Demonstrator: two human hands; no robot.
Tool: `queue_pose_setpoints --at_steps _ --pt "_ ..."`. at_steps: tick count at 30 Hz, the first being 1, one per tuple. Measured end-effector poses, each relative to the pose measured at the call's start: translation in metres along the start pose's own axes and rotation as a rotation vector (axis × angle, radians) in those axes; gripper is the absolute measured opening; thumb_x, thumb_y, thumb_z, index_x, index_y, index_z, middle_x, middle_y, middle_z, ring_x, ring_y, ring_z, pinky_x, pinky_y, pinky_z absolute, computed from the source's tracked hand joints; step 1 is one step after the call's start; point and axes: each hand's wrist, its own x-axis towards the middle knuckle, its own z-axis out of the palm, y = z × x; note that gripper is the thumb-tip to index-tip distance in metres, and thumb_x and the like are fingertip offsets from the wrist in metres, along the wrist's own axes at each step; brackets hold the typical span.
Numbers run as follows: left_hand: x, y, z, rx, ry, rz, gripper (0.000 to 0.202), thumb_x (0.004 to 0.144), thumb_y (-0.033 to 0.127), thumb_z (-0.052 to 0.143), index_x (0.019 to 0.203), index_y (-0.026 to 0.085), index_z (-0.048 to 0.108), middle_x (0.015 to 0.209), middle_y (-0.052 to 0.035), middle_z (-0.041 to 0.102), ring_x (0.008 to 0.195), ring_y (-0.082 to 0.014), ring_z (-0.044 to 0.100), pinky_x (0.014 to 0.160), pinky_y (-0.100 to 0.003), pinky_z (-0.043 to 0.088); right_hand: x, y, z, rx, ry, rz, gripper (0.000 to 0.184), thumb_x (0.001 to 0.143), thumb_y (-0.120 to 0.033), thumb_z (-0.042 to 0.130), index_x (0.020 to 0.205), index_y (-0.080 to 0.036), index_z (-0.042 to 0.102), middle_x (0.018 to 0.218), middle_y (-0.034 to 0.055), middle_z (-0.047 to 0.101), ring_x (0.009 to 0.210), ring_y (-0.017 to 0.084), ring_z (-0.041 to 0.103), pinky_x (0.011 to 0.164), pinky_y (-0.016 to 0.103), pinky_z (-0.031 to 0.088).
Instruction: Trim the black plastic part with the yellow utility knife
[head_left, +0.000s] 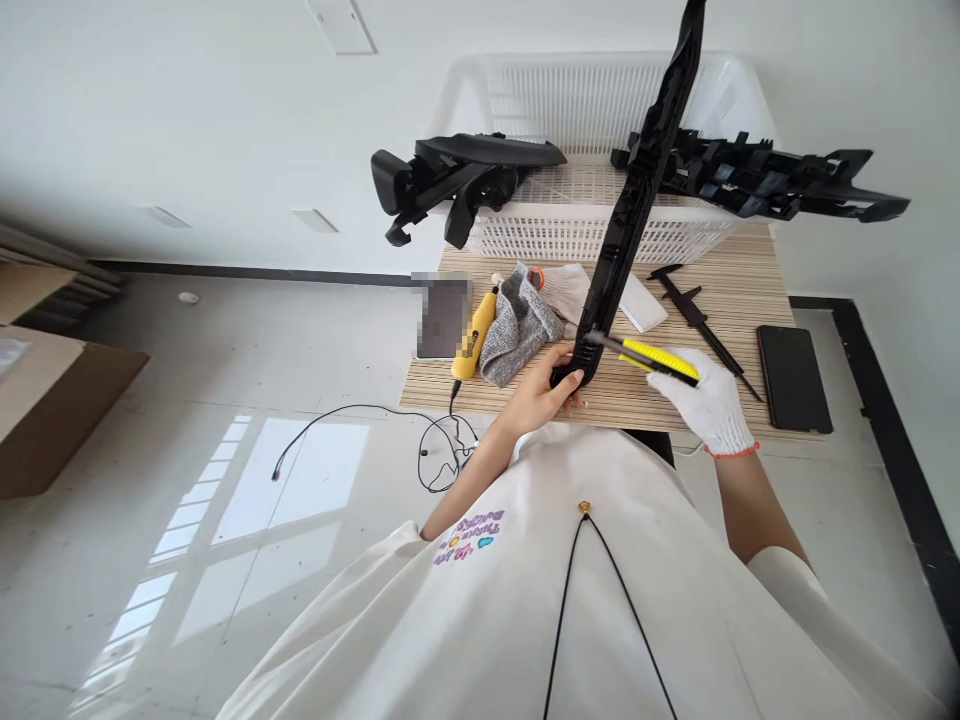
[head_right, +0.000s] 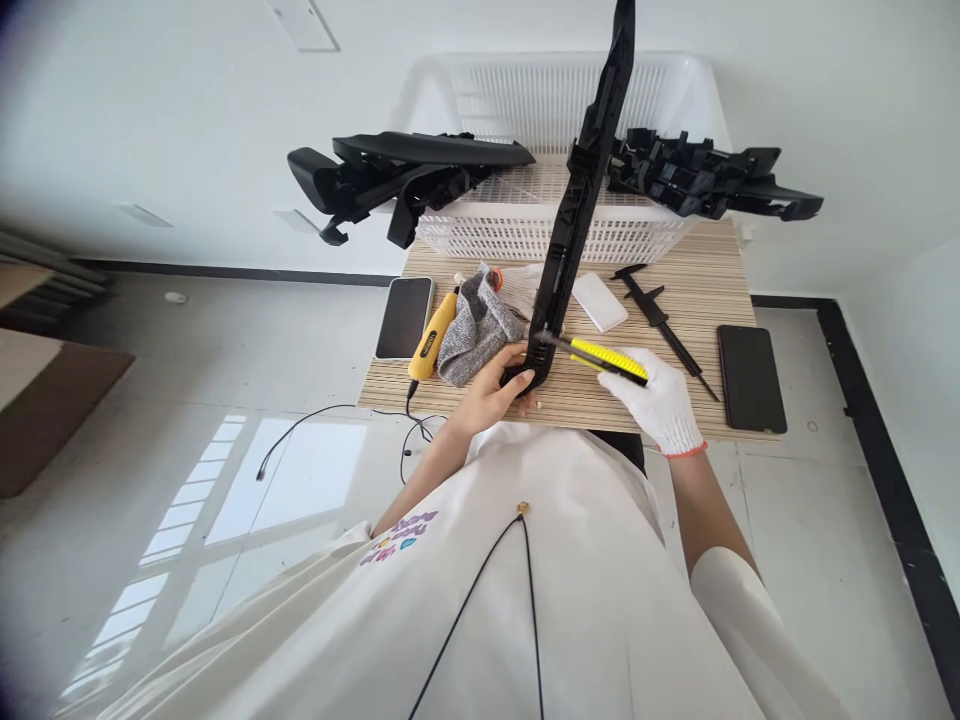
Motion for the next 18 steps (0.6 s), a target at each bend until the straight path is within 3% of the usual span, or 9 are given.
queue_pose_setpoints --at_steps 4,7,9,12,14,18 --pt "0.000 -0.001 -0.008 -0.093 -0.010 0.068 0.049 0.091 0.035 0.059 0.136 0.020 0.047 0.123 -0.0119 0.060 0.064 -0.0117 0.066 0.061 -0.032 0.058 -0.002 0.001 -0.001 0.007 -0.064 -0.006 0.039 0.076 -0.040 0.077 0.110 -0.022 0.074 0.099 0.0033 0.077 0.090 0.025 0.072 0.085 0.039 0.058" --pt "0.000 -0.004 -0.013 -0.114 -0.064 0.112 0.056 0.088 0.027 0.058 0.141 0.019 0.043 0.100 -0.0061 0.068 0.079 -0.0179 0.069 0.075 -0.036 0.059 -0.003 0.002 -0.001 0.006 0.001 0.037 0.038 0.079 -0.041 0.074 0.113 -0.022 0.073 0.095 0.0029 0.077 0.086 0.024 0.072 0.081 0.038 0.058" --pt "0.000 -0.006 -0.015 -0.117 -0.096 0.125 0.058 0.088 0.025 0.056 0.144 0.017 0.040 0.091 -0.0044 0.070 0.083 -0.0199 0.069 0.081 -0.038 0.057 -0.004 0.003 0.000 0.010 -0.044 0.027 0.040 0.077 -0.041 0.076 0.112 -0.023 0.073 0.096 0.0025 0.077 0.087 0.024 0.072 0.083 0.039 0.058" --pt "0.000 -0.009 -0.015 -0.098 -0.107 0.139 0.059 0.091 0.027 0.053 0.147 0.016 0.038 0.093 -0.0060 0.073 0.086 -0.0212 0.070 0.087 -0.042 0.056 -0.005 0.004 0.001 0.016 -0.088 -0.007 0.040 0.076 -0.042 0.077 0.111 -0.024 0.074 0.103 0.0026 0.077 0.094 0.025 0.072 0.089 0.040 0.057" --pt "-0.001 -0.010 -0.015 -0.080 -0.096 0.148 0.060 0.093 0.029 0.052 0.149 0.015 0.036 0.095 -0.0070 0.074 0.087 -0.0218 0.070 0.090 -0.043 0.055 -0.006 0.004 0.002 0.023 -0.040 0.012 0.040 0.078 -0.043 0.075 0.114 -0.024 0.073 0.101 0.0025 0.077 0.091 0.024 0.072 0.087 0.039 0.058" --pt "-0.003 -0.010 -0.013 -0.081 -0.049 0.145 0.060 0.094 0.031 0.052 0.150 0.018 0.034 0.106 -0.0090 0.073 0.095 -0.0235 0.071 0.092 -0.044 0.056 -0.007 0.000 0.000 -0.001 -0.105 0.023 0.039 0.077 -0.041 0.076 0.112 -0.025 0.073 0.098 0.0021 0.077 0.091 0.024 0.072 0.085 0.037 0.058"
